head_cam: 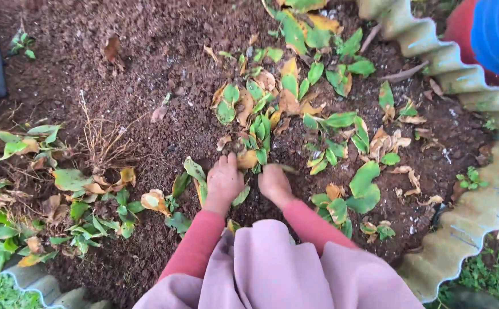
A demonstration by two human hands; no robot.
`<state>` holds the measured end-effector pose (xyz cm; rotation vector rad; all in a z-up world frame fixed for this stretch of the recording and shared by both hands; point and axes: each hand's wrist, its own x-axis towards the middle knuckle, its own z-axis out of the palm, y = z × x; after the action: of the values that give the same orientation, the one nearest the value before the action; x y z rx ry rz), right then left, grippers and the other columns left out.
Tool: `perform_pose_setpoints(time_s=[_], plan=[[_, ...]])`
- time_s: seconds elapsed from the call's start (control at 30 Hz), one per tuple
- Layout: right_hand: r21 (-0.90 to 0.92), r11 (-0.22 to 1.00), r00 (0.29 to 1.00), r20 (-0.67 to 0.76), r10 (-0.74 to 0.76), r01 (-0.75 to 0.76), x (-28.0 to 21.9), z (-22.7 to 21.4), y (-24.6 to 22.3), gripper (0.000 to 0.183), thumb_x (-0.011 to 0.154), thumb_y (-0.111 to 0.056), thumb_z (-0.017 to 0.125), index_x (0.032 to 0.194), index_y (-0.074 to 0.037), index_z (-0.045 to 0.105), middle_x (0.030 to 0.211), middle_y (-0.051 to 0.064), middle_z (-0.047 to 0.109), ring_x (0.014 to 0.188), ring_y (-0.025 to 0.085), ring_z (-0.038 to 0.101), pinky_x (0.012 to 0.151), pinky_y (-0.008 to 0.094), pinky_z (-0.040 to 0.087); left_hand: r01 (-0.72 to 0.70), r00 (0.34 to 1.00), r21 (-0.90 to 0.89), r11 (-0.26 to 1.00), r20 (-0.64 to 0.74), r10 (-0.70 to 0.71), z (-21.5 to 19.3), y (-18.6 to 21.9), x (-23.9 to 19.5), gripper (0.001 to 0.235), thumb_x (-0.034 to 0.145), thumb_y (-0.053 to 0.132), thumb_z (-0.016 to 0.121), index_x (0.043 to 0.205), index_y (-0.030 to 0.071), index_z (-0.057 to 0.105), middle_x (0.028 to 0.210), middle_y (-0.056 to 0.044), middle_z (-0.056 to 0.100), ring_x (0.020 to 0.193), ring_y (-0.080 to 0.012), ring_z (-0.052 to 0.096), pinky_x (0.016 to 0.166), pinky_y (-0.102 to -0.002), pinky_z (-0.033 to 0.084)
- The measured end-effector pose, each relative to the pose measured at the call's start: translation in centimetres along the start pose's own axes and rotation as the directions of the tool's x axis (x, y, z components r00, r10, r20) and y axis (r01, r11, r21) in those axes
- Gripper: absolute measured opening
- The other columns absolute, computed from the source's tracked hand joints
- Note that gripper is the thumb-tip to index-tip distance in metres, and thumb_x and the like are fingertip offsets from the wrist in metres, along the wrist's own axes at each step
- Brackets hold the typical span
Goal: The person kneels at a raised garden bed and pulls plants out of the soil by hand, gripping the stems and lifting each plant with its root ball. They shake soil off the roots, gather the uprooted plants at the edge of the bed, and continue pulling more plants from the soil.
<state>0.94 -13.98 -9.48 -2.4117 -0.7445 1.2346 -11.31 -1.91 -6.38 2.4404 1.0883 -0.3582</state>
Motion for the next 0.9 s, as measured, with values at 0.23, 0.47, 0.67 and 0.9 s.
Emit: perform_pose_setpoints(time_s=[0.23, 0.47, 0.67, 0.9], plan=[[0.023, 0.946, 0.93, -0.195, -0.313, 0.323, -2.3, 0.9, 1.6, 0.021, 0.089, -0.017, 0.06, 0.086, 0.003, 0.068, 0.09, 0.03, 0.07, 0.09, 0.049, 0.069, 0.082, 0.056, 0.055, -0.069, 0.991, -0.014, 0.998, -0.115, 0.067, -1.0, -0.3, -2.7, 0.049, 0.078, 0.023, 0.071, 0.122, 0.004, 0.061, 0.108, -0.019, 0.061, 0.103, -0.0383, 0.064, 0.087, -0.05, 0.054], [-0.124, 0.975, 0.98, 0.102, -0.172, 0.184, -0.8, 2.3, 1.3, 0.025, 0.092, -0.02, 0.057, 0.09, 0.003, 0.067, 0.092, 0.031, 0.07, 0.094, 0.049, 0.067, 0.086, 0.058, 0.052, -0.057, 0.955, -0.074, 0.996, -0.296, 0.033, -4.0, -4.3, -7.3, 0.046, 0.081, 0.015, 0.069, 0.124, 0.001, 0.06, 0.119, -0.02, 0.06, 0.11, -0.0387, 0.061, 0.094, -0.048, 0.051], [-0.039, 0.988, 0.987, 0.071, -0.146, 0.149, 2.9, 5.5, 0.9, 0.028, 0.085, -0.018, 0.061, 0.098, 0.004, 0.072, 0.096, 0.032, 0.07, 0.095, 0.049, 0.067, 0.085, 0.055, 0.052, 0.106, 0.934, -0.185, 0.977, -0.319, -0.162, -5.6, -6.4, -8.4, 0.047, 0.084, 0.007, 0.065, 0.13, 0.003, 0.062, 0.12, -0.019, 0.063, 0.109, -0.0378, 0.061, 0.093, -0.047, 0.051], [-0.108, 0.987, 0.992, -0.015, -0.121, 0.119, 1.8, 6.4, 0.4, 0.025, 0.087, -0.014, 0.063, 0.095, 0.008, 0.07, 0.093, 0.032, 0.069, 0.094, 0.048, 0.069, 0.083, 0.051, 0.054, -0.09, 0.958, -0.295, 0.951, -0.288, 0.002, -3.9, -3.9, -10.8, 0.043, 0.088, 0.019, 0.071, 0.125, 0.001, 0.061, 0.124, -0.02, 0.063, 0.114, -0.0361, 0.059, 0.098, -0.048, 0.049]])
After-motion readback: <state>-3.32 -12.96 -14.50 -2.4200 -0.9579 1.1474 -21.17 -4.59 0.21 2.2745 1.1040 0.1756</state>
